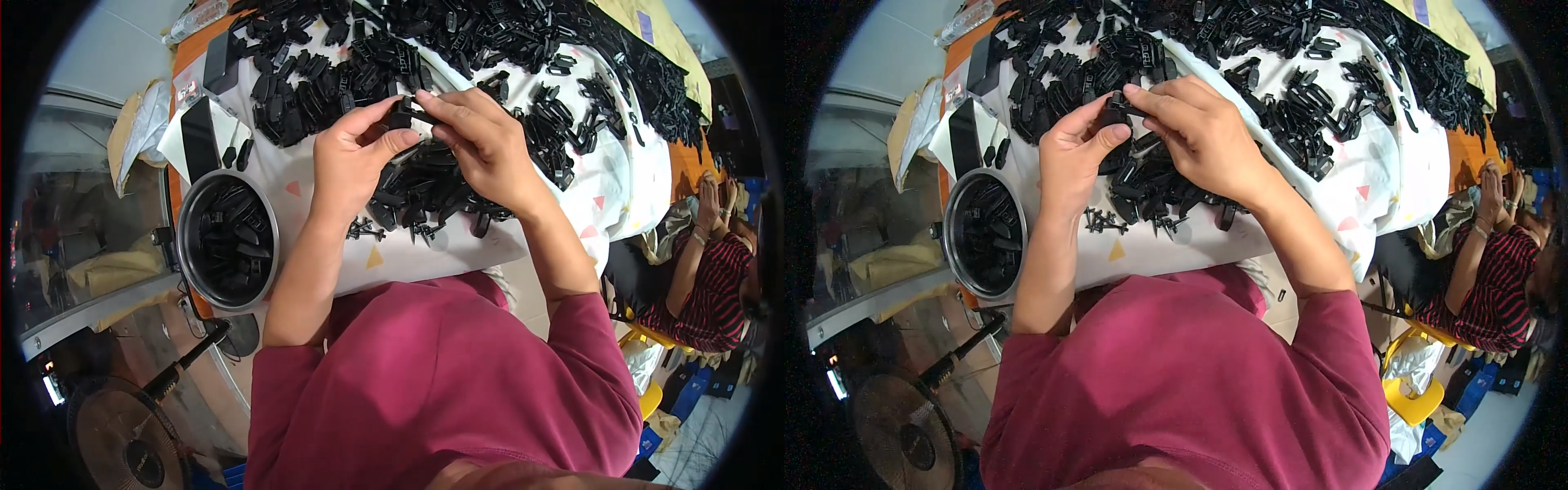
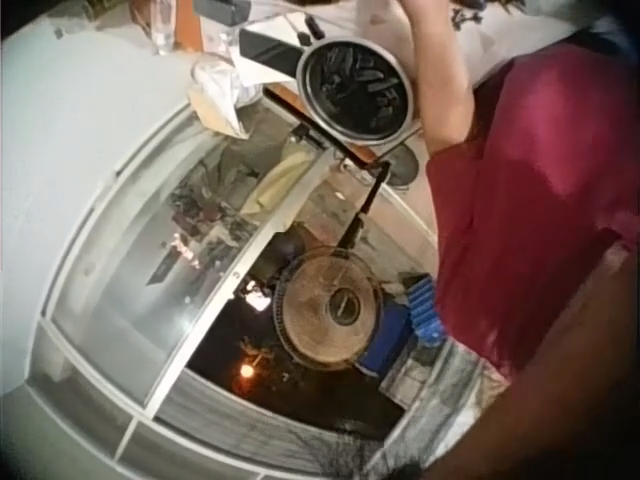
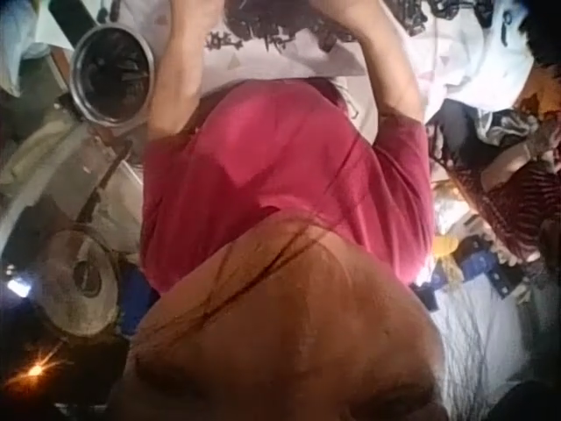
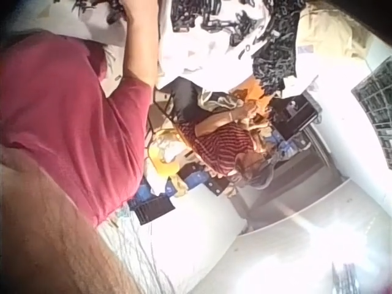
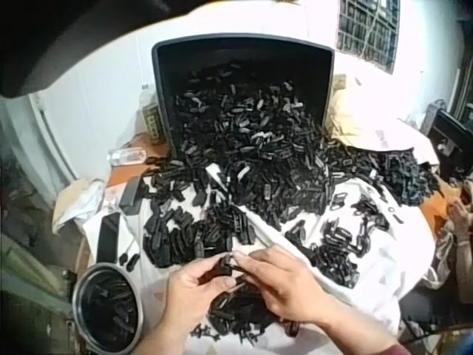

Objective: The recorder is assembling small black plastic components by snapping pieces together at a workbench.

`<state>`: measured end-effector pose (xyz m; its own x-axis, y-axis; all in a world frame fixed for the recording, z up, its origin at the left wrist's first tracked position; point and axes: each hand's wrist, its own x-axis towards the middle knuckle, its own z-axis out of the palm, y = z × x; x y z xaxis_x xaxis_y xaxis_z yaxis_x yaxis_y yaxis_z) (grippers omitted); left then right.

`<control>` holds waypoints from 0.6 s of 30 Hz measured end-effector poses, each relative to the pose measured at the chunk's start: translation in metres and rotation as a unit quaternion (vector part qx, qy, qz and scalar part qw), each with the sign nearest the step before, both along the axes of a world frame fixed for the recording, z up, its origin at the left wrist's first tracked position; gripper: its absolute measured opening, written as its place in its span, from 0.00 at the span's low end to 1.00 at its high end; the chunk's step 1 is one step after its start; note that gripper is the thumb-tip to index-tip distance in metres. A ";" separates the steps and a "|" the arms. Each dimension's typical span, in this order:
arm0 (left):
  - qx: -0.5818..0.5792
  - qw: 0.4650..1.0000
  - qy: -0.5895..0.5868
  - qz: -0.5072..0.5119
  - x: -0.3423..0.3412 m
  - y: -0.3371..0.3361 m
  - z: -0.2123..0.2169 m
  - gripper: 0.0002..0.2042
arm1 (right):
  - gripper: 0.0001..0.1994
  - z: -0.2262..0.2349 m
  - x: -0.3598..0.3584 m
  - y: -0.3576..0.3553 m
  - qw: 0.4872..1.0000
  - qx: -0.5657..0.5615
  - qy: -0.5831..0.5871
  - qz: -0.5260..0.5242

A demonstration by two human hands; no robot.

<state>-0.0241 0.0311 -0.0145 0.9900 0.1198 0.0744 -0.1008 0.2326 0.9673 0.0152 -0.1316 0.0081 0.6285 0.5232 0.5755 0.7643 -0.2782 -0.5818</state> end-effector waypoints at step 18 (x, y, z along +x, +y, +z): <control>0.242 0.962 -0.124 0.034 -0.004 -0.005 -0.004 0.16 | 0.21 0.000 -0.008 -0.015 0.996 -0.074 -0.049 -0.016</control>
<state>-0.0280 0.0261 -0.0181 0.9260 0.0749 0.3699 -0.3409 -0.2546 0.9050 0.0072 -0.1469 0.0086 0.5915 0.5870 0.5527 0.8042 -0.3805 -0.4565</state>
